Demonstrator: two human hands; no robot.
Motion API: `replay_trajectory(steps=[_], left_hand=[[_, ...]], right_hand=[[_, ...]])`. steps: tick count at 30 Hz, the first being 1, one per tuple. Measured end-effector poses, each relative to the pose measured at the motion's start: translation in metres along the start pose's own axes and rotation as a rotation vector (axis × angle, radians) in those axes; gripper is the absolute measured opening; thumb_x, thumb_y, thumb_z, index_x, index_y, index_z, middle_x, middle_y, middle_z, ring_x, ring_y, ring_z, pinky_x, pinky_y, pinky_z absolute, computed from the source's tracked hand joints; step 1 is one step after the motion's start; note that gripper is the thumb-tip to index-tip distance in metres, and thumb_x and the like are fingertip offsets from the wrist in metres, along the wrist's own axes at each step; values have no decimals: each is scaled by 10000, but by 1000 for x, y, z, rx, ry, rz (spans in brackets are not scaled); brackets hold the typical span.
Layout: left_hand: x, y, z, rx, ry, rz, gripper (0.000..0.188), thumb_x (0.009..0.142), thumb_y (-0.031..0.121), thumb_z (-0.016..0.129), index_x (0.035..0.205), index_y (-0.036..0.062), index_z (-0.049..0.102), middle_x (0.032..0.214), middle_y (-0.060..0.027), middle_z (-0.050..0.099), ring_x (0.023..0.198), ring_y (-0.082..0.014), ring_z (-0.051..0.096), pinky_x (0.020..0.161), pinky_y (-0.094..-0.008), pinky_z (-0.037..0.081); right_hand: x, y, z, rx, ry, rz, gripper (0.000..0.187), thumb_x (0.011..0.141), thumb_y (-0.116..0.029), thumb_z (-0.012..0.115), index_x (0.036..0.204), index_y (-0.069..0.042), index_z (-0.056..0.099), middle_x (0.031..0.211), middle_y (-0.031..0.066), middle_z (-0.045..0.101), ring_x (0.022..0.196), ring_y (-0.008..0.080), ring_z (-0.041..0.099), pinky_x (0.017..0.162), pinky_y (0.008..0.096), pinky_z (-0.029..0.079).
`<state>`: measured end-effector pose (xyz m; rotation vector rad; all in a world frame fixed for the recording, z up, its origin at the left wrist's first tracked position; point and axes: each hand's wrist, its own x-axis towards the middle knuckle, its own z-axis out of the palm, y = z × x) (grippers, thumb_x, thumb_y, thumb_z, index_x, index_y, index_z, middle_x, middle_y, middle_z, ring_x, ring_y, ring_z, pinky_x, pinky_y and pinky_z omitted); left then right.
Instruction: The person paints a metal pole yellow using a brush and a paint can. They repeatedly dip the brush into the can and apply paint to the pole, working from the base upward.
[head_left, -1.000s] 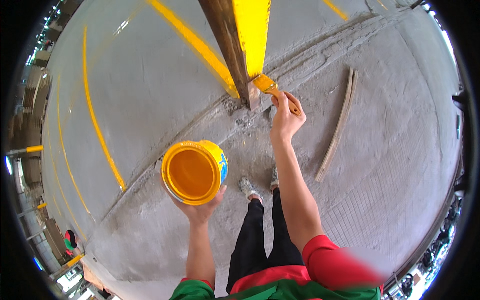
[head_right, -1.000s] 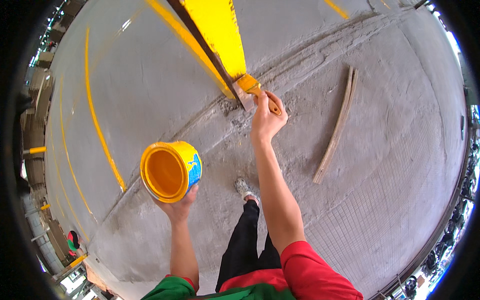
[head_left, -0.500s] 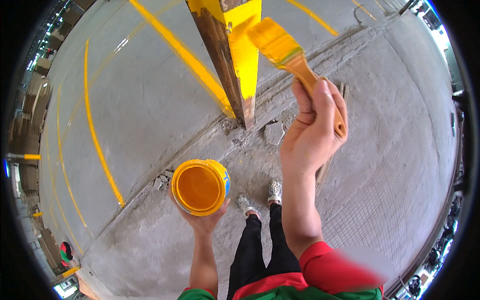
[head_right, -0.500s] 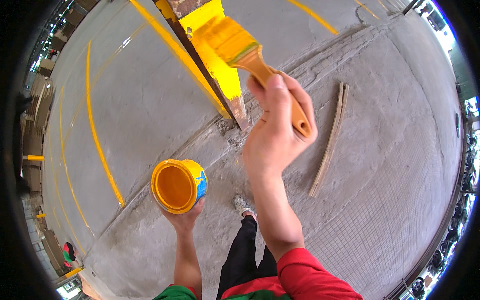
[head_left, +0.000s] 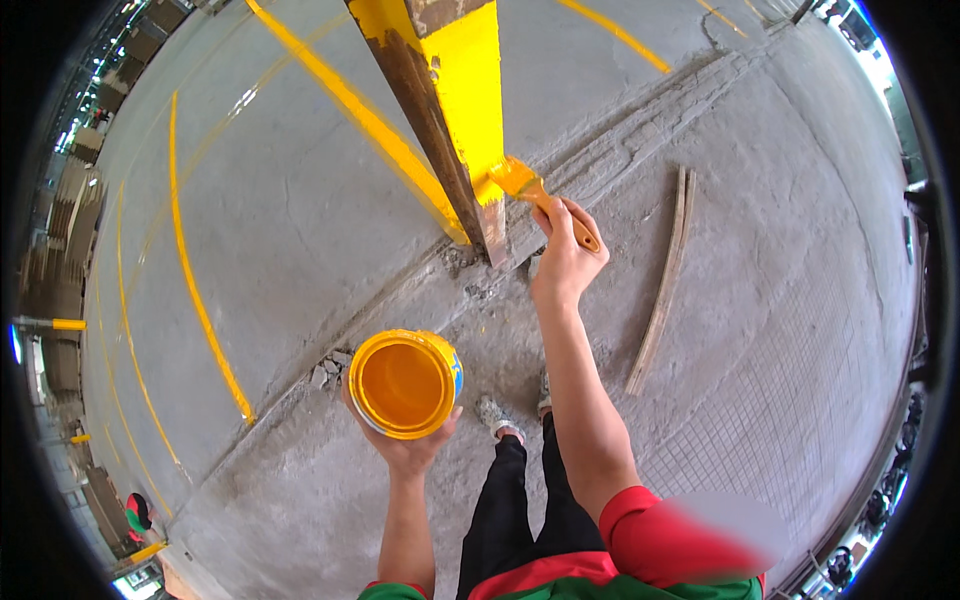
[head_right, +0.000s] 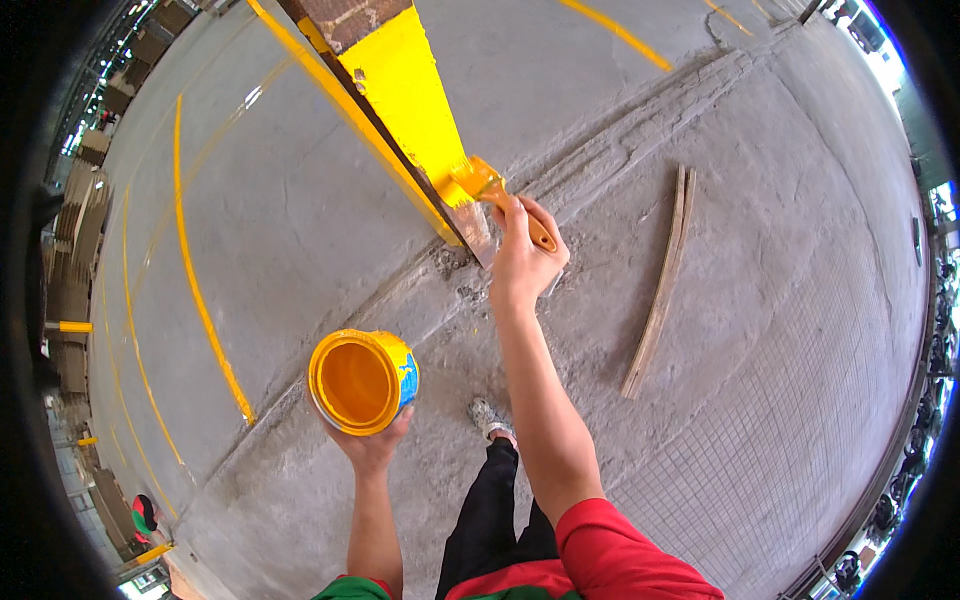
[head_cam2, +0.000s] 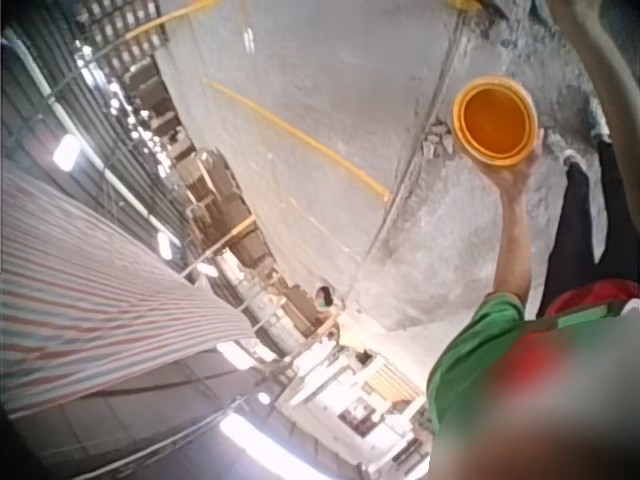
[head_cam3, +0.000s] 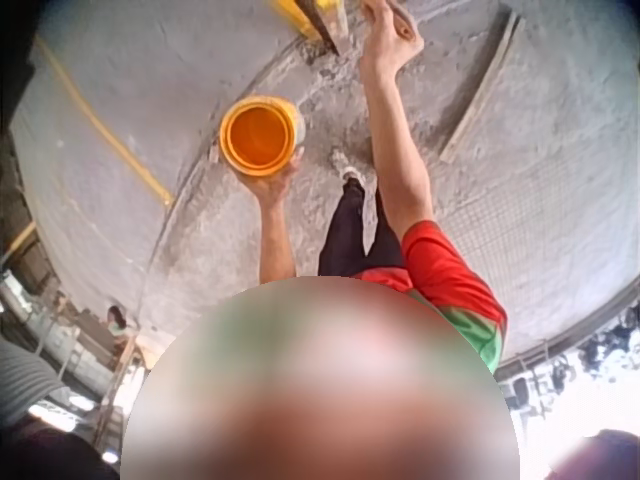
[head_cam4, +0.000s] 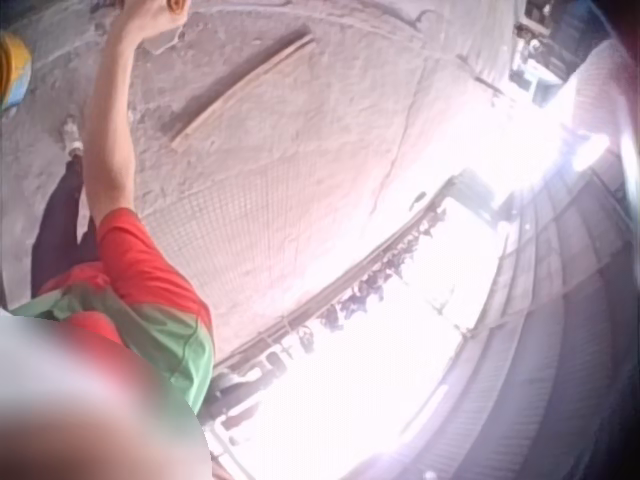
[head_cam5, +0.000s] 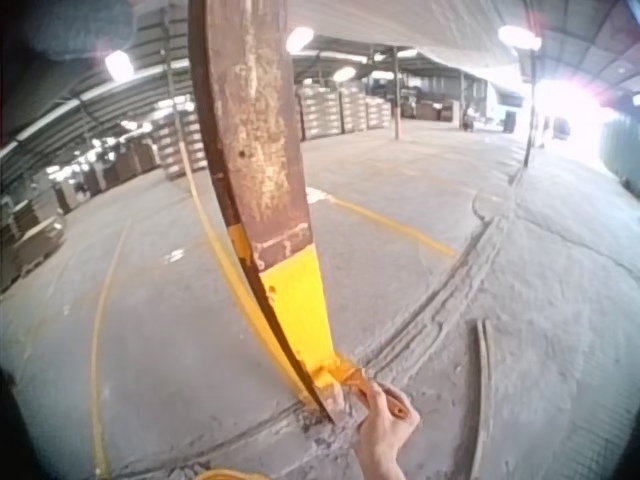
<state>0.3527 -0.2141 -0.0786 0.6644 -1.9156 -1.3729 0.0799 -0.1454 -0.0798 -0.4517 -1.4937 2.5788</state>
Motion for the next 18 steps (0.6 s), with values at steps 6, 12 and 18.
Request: replay_trajectory(steps=[6,12,18], left_hand=[[-1,3,-3,135,-14,85,1267,607,285,972,1572,59,182,1492,-129,437,1380,-284,470,1187,-473,359],[0,9,-5,296,17,52,1264,507,222,969,1530,51,247,1417,-113,462,1318,-283,490,1160,-467,346],[-1,8,-6,307,27,32,1239,495,206,963,1513,46,276,1382,-111,472,1289,-284,500,1140,-463,352]], right_hand=[[-19,-44,27,-107,-102,-206,201,949,-47,710,1025,139,705,1004,187,713,909,255,741,849,335,646],[-42,-103,41,271,-173,-196,167,979,-9,652,1065,133,665,1027,171,705,955,262,747,880,344,653],[-56,-103,39,481,-196,-195,176,996,-29,639,1082,124,641,1043,189,705,969,284,752,902,353,659]])
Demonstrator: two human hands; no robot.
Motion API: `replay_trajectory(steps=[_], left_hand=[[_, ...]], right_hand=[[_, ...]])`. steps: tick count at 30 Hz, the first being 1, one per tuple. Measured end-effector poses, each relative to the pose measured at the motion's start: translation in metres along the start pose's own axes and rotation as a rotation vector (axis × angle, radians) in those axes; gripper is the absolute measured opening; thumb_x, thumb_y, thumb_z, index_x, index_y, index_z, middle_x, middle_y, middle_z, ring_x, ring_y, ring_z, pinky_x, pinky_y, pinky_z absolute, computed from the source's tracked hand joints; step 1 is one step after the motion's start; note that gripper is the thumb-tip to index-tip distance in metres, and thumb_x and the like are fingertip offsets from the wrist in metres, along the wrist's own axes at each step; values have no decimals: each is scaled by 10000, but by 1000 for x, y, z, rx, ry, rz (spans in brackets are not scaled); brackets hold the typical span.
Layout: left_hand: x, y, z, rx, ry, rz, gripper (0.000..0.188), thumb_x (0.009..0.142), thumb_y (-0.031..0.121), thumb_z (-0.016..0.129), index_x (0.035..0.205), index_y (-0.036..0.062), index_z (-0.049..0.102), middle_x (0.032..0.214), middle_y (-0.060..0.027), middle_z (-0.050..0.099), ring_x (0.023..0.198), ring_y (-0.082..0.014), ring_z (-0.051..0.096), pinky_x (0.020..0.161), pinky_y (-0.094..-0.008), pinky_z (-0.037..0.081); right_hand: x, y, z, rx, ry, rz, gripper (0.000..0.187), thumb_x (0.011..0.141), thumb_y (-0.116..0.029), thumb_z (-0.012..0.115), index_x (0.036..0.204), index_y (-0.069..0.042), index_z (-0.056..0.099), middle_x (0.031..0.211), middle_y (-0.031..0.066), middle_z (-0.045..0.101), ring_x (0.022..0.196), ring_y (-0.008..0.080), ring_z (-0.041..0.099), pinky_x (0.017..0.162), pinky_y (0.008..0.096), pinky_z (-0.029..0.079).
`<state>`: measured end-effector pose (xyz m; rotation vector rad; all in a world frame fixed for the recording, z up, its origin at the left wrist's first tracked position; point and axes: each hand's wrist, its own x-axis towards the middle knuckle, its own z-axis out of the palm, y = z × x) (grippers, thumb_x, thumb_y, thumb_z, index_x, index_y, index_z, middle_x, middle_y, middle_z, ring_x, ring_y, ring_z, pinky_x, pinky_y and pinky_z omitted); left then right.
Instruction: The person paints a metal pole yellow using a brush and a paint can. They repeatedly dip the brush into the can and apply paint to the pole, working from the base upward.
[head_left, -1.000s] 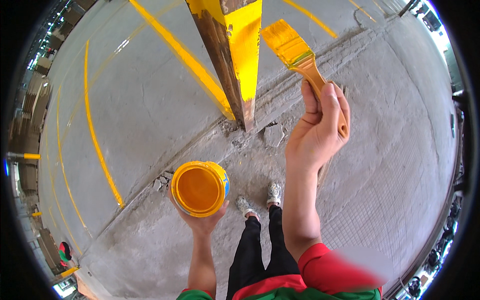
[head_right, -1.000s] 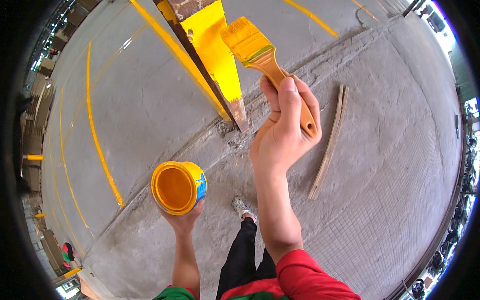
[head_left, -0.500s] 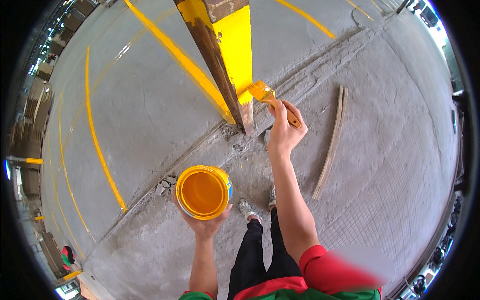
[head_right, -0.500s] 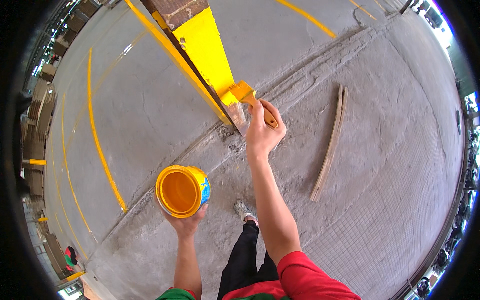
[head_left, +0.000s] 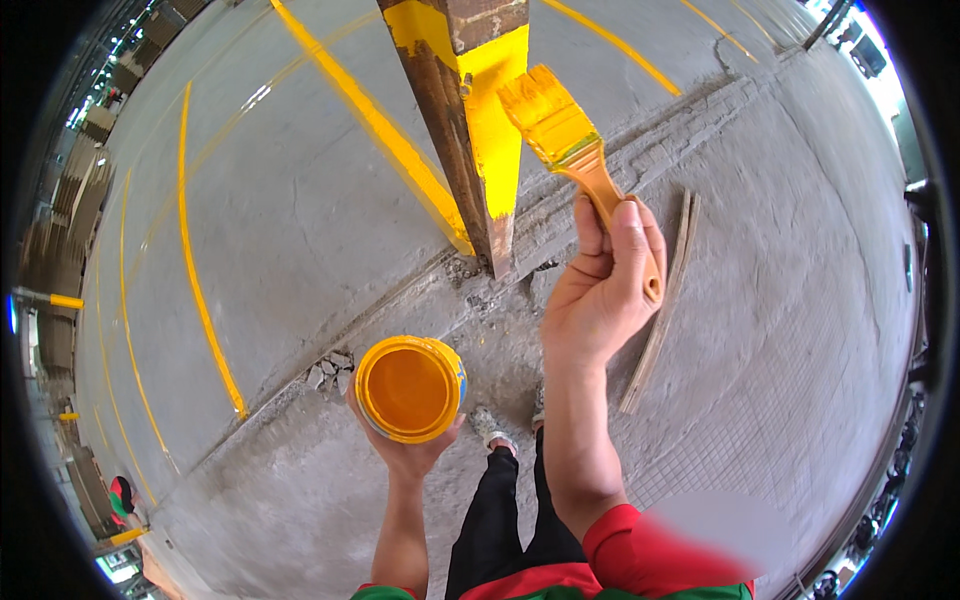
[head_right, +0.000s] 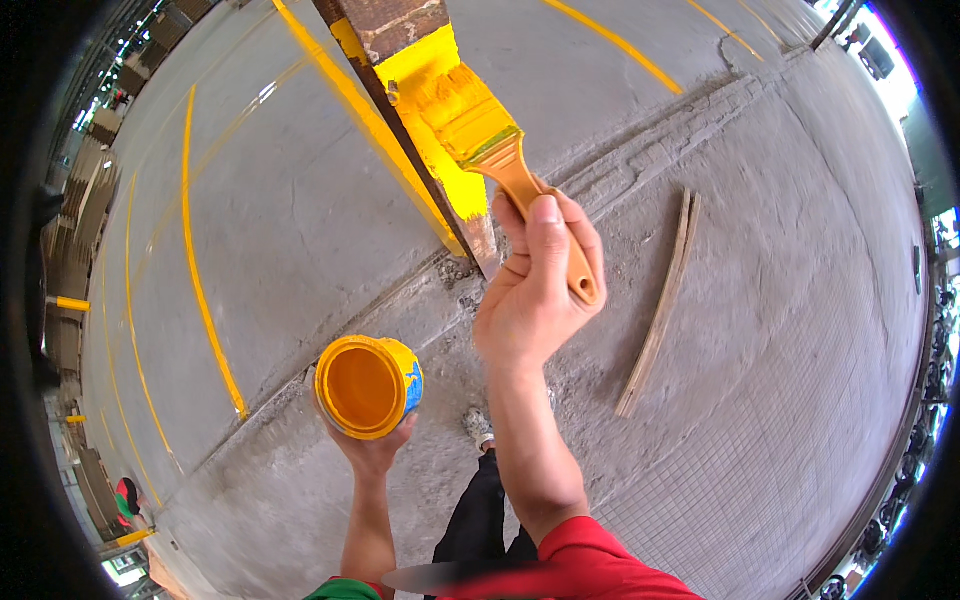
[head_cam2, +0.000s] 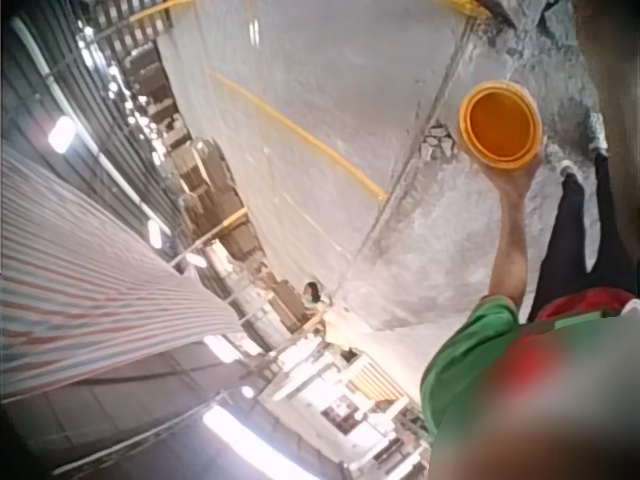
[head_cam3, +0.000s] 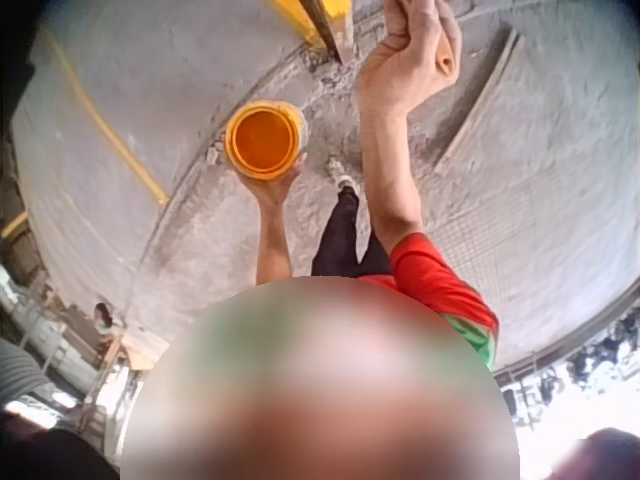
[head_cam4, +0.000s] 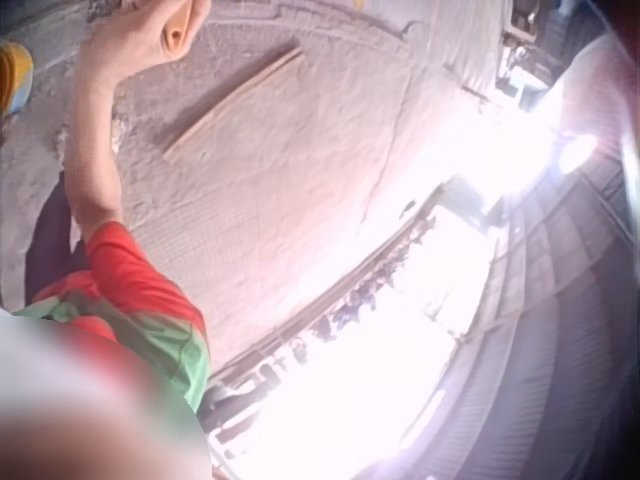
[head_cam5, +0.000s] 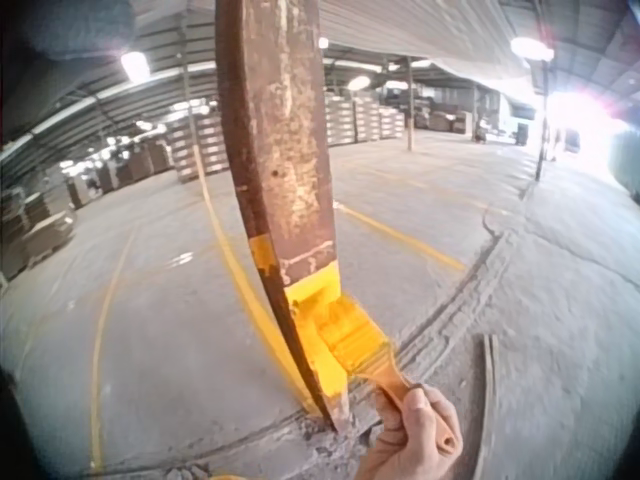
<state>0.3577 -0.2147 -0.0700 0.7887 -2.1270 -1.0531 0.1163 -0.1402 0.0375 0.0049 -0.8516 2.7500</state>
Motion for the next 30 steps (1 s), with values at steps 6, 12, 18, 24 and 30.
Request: replay_trajectory(steps=[6,12,18,24,30], left_hand=[[-1,-6,3,-24,4,14,1220,521,247,974,1506,46,282,1354,-110,479,1264,-276,511,1126,-455,362],[-3,-11,-3,-80,39,-18,1252,525,257,979,1527,42,260,1391,-120,474,1294,-280,504,1142,-454,361],[-4,-27,-8,-23,60,-4,1279,538,215,969,1556,42,215,1436,-127,439,1342,-295,477,1162,-465,361],[-8,-42,-8,-238,68,-28,1281,537,189,961,1561,59,203,1452,-129,413,1339,-298,479,1153,-479,376],[-10,-53,-13,-229,76,-36,1283,548,196,961,1568,76,191,1448,-126,423,1337,-300,485,1151,-488,391]], right_hand=[[-15,36,6,29,56,61,191,993,-19,649,1103,136,631,1060,194,693,978,285,746,903,345,659],[-22,31,-19,-555,-78,-108,151,965,-43,714,1062,73,712,1077,196,726,985,259,730,903,370,625],[12,-10,-25,-957,-1016,-1140,267,705,72,815,963,33,756,1070,199,745,950,342,747,754,353,655],[37,-20,9,-1027,-1305,-1397,284,722,-1,833,999,-16,770,1111,167,746,1009,316,736,795,332,661],[40,-9,7,-1172,-1371,-1275,248,764,96,819,979,6,735,1130,168,733,1005,349,735,803,370,657]])
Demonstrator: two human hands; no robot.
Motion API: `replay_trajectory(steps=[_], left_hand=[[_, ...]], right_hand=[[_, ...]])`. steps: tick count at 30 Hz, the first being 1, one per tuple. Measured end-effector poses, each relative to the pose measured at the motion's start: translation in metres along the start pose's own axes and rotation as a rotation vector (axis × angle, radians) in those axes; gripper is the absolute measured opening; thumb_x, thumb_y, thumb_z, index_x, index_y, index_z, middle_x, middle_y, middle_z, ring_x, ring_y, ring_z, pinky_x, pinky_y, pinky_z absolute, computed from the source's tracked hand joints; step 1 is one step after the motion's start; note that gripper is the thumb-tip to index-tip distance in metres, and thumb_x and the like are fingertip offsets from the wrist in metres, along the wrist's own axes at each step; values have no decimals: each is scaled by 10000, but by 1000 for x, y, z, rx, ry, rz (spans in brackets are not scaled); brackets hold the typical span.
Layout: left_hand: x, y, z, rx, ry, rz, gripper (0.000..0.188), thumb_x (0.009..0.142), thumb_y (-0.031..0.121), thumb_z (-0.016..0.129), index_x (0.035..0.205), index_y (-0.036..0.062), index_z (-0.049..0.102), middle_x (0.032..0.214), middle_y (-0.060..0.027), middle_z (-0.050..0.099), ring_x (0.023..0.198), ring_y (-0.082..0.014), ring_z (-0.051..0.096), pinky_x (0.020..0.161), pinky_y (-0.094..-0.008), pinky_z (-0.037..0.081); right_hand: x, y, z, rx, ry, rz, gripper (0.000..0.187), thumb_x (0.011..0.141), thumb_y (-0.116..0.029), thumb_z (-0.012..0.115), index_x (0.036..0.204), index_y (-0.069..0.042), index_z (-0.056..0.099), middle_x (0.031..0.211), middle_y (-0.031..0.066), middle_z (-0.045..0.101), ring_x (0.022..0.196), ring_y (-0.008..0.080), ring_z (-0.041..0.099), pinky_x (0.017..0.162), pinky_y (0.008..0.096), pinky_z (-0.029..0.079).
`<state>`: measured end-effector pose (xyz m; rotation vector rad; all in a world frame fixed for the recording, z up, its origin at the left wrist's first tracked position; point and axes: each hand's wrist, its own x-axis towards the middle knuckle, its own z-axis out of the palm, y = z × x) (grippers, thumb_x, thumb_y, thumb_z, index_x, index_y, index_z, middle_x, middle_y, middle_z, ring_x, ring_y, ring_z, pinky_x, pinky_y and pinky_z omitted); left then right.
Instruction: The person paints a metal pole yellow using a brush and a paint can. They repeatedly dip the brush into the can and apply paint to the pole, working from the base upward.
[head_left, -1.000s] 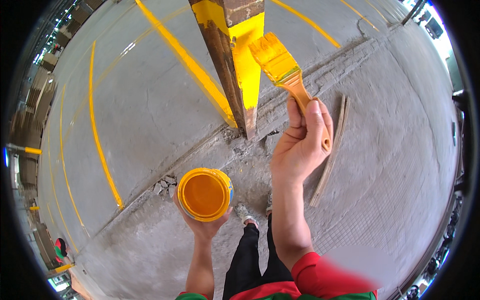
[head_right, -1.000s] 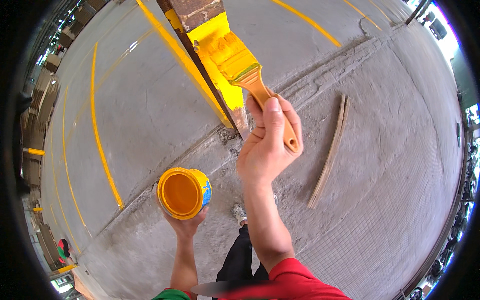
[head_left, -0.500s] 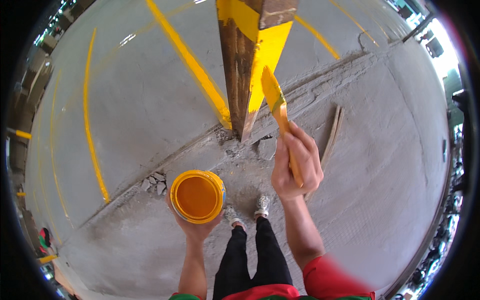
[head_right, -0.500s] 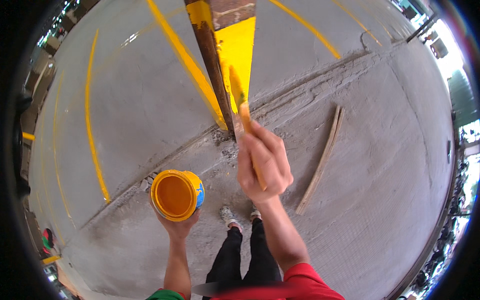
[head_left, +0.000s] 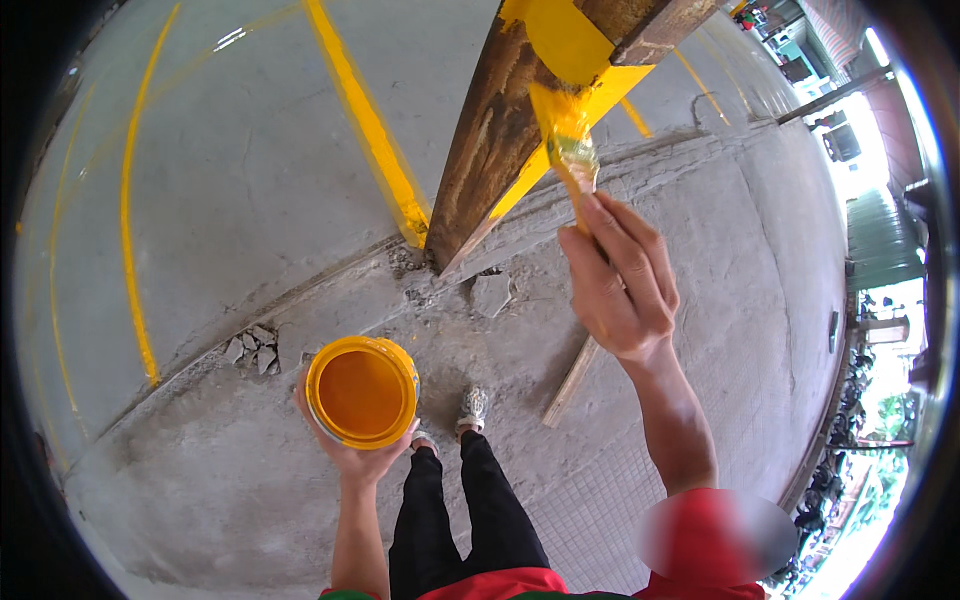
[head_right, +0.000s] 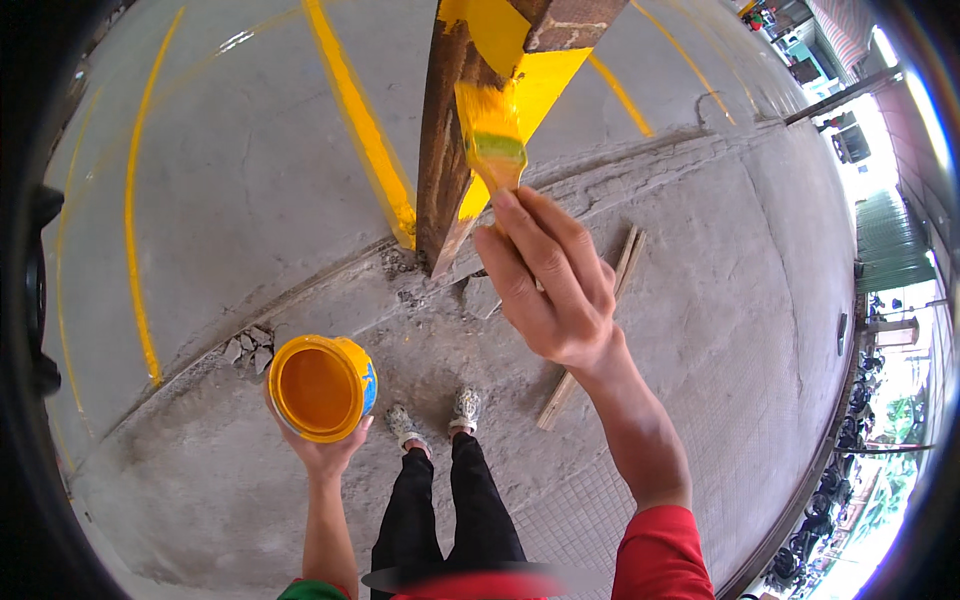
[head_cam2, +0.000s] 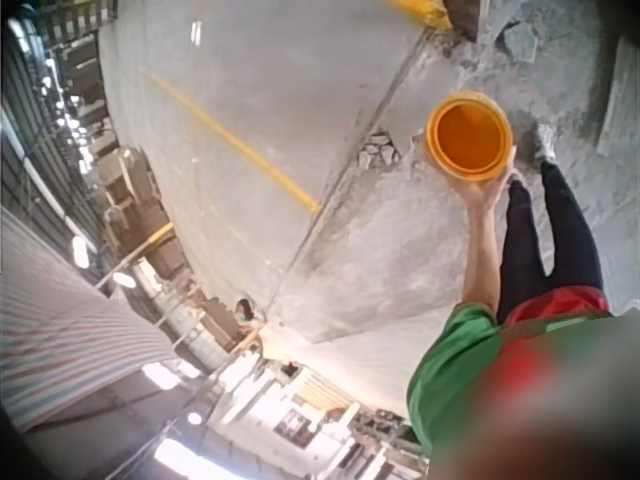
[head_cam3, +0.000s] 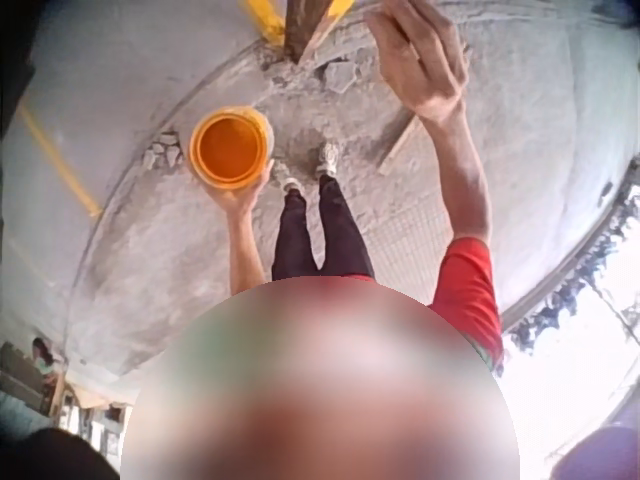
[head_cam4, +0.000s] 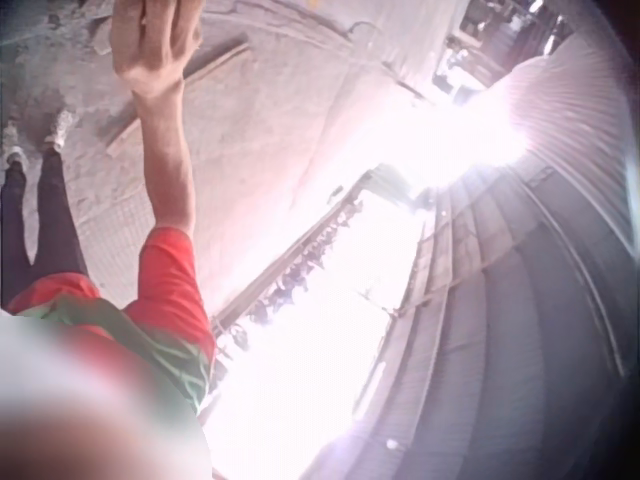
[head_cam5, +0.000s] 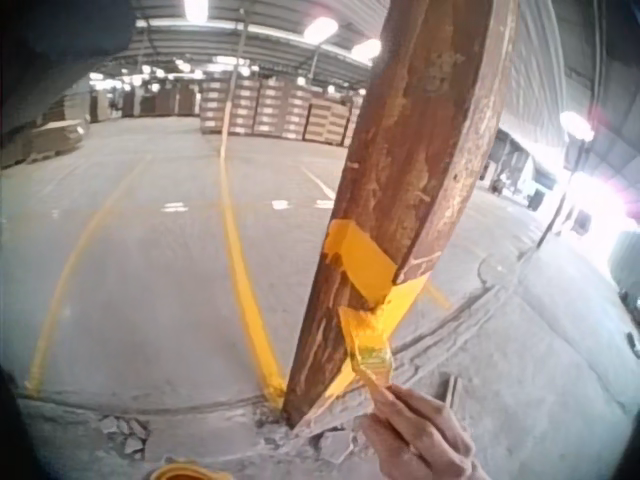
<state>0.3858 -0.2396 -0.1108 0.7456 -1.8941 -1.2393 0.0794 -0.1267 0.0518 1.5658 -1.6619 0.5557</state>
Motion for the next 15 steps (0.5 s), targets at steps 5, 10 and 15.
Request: replay_trajectory(steps=[5,10,15], left_hand=[[-1,-6,-4,-22,2,-8,1291,567,222,962,1578,86,171,1464,-132,425,1344,-300,489,1160,-501,385],[2,-6,-6,-6,-13,25,1280,598,279,958,1583,87,164,1474,-135,414,1360,-302,474,1165,-500,379],[3,-5,-6,-13,4,24,1288,603,317,972,1582,87,168,1468,-132,405,1359,-302,469,1164,-498,375]], right_hand=[[3,-7,-21,-1,1,-44,273,739,72,822,988,-9,744,1122,168,738,1005,322,737,774,349,666],[12,4,-21,-66,-69,-25,248,759,87,814,980,2,741,1128,175,734,1023,333,733,802,362,659],[13,-7,-23,37,-119,-25,207,791,87,808,972,19,734,1144,185,727,1024,367,732,813,382,657]])
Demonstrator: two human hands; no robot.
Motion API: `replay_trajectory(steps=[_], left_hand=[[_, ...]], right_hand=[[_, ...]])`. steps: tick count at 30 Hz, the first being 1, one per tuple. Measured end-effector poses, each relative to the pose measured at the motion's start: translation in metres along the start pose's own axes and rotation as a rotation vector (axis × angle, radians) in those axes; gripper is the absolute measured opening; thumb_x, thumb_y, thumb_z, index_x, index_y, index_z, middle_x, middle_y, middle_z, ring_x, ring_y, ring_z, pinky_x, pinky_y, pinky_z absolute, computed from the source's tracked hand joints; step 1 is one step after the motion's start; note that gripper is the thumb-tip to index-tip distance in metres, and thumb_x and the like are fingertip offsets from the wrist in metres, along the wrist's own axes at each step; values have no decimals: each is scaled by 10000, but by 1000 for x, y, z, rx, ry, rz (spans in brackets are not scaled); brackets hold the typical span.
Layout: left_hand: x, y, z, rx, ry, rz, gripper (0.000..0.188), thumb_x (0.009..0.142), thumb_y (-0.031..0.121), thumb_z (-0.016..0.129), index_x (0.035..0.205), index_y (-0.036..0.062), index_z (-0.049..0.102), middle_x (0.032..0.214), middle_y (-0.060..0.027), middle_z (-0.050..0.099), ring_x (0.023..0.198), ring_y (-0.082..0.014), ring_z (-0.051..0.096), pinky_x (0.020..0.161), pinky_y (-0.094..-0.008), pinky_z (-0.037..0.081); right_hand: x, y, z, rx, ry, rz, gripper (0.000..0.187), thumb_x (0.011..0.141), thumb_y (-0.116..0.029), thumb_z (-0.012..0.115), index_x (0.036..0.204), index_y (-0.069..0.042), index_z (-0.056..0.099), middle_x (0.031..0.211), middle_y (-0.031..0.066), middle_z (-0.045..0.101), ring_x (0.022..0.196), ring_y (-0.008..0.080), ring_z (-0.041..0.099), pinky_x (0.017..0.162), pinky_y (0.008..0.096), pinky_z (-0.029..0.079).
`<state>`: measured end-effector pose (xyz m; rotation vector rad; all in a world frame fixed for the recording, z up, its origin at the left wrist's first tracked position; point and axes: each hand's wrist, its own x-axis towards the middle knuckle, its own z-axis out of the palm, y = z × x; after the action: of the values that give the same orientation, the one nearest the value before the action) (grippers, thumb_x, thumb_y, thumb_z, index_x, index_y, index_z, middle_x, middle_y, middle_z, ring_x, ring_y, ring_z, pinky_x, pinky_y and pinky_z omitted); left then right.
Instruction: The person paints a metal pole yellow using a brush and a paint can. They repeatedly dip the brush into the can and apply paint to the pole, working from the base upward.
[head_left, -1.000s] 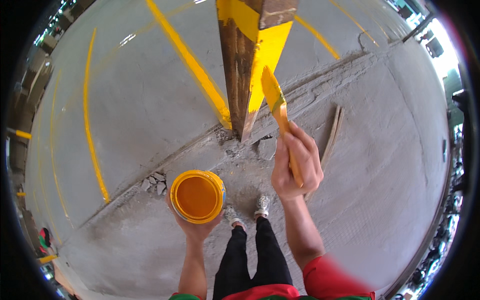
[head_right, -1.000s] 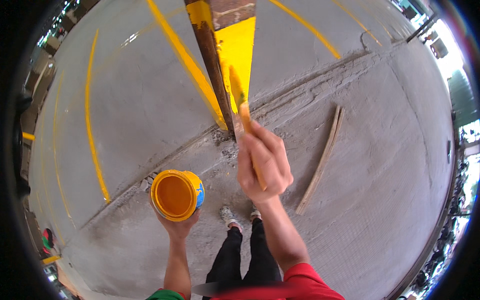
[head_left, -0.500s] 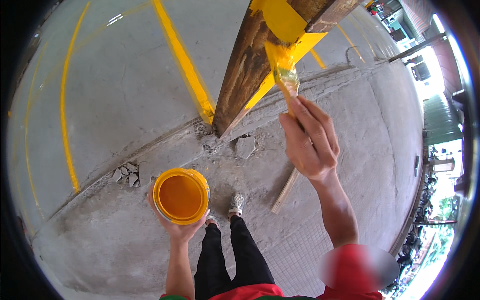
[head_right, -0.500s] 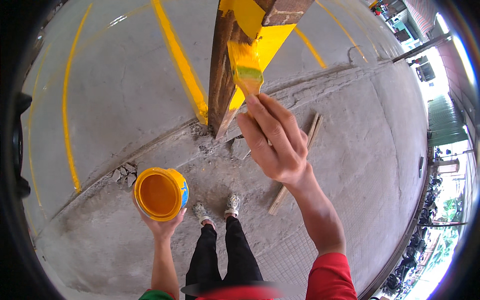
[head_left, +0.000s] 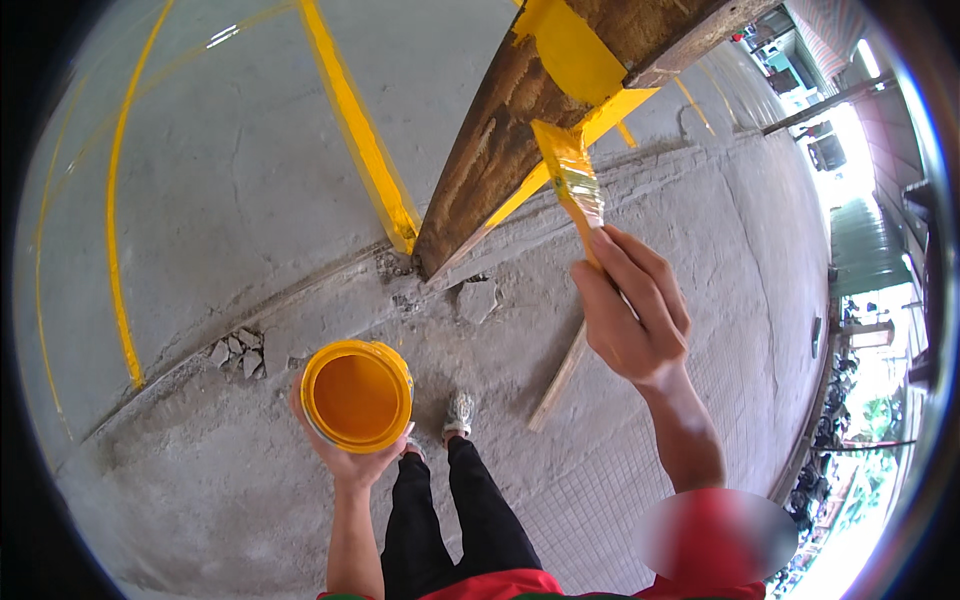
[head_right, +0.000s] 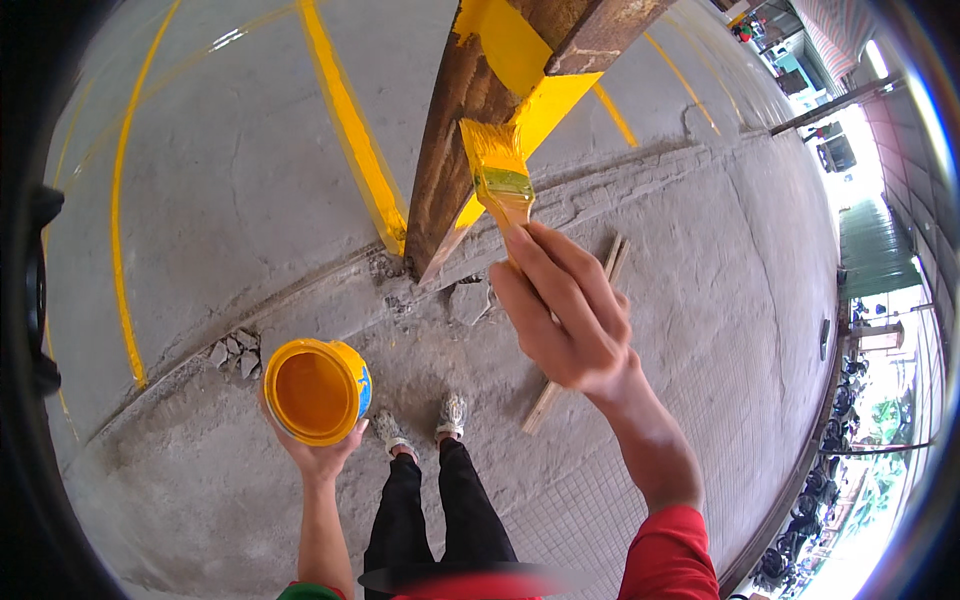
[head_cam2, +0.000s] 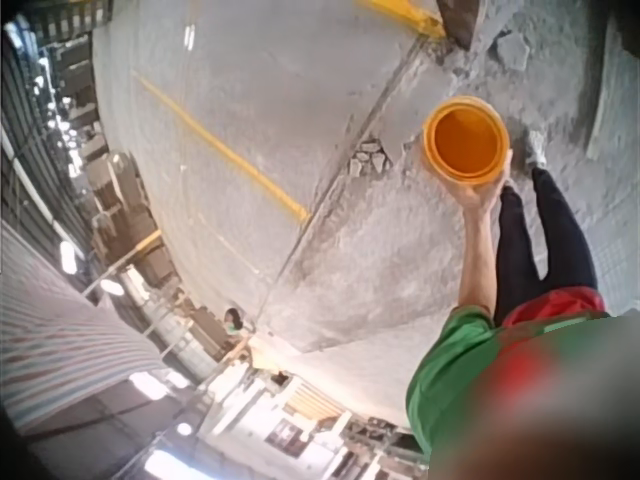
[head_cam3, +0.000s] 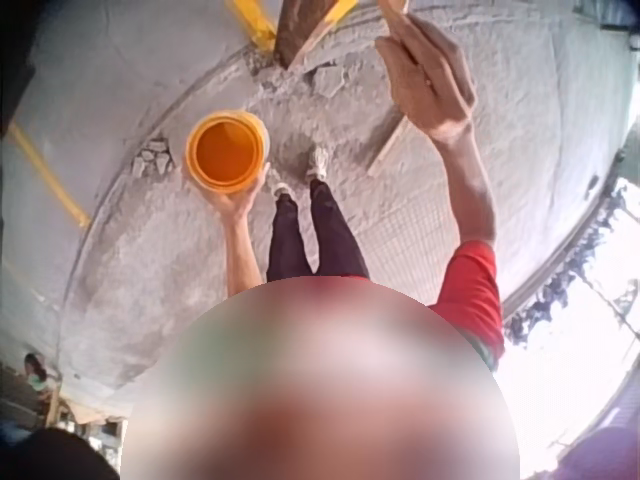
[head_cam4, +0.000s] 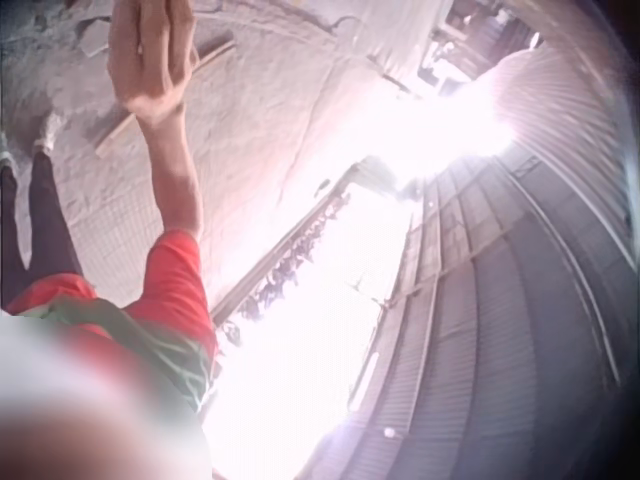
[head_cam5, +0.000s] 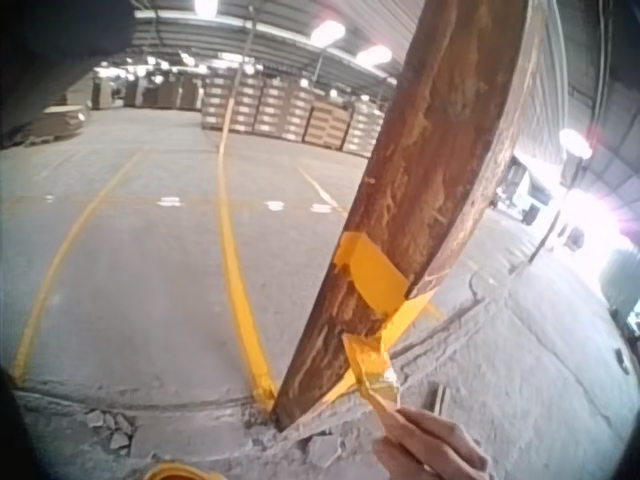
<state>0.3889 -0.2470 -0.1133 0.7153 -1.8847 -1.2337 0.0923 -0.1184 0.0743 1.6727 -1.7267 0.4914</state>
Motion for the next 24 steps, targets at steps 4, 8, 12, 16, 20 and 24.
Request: replay_trajectory(steps=[4,8,12,16,20,24], left_hand=[[0,1,1,-11,-1,-29,1291,596,324,980,1577,86,175,1455,-127,410,1349,-298,476,1157,-492,385],[2,4,4,-105,5,-47,1291,585,323,986,1570,85,188,1444,-123,418,1347,-291,479,1145,-479,405],[4,9,6,-43,19,-49,1273,590,318,985,1565,89,199,1437,-116,422,1343,-283,482,1141,-473,416],[5,10,6,-5,18,-11,1271,591,310,982,1564,81,198,1433,-115,423,1340,-282,486,1143,-471,414],[4,11,5,-79,16,-14,1274,585,281,982,1564,74,193,1443,-121,415,1340,-283,483,1142,-469,412],[2,12,2,-28,27,-32,1266,593,248,979,1566,84,185,1449,-122,414,1334,-275,486,1140,-469,418]], right_hand=[[6,9,-9,-73,63,-44,228,774,81,812,981,23,735,1121,181,731,1006,348,735,790,371,657],[14,11,-4,-44,-13,-6,229,759,111,802,971,45,743,1099,186,735,1001,359,737,814,374,653],[22,1,-18,-20,-65,-35,221,766,110,791,972,48,739,1096,185,735,998,354,738,814,381,653],[34,6,-25,-82,-29,-95,233,774,106,781,995,47,737,1121,185,730,1012,348,733,828,379,650],[41,4,-14,-102,-127,-42,258,764,110,783,1009,47,735,1122,188,727,1021,345,728,832,383,644],[48,0,-21,-55,-146,-42,261,765,110,783,1013,46,731,1121,193,726,1020,349,728,833,382,639]])
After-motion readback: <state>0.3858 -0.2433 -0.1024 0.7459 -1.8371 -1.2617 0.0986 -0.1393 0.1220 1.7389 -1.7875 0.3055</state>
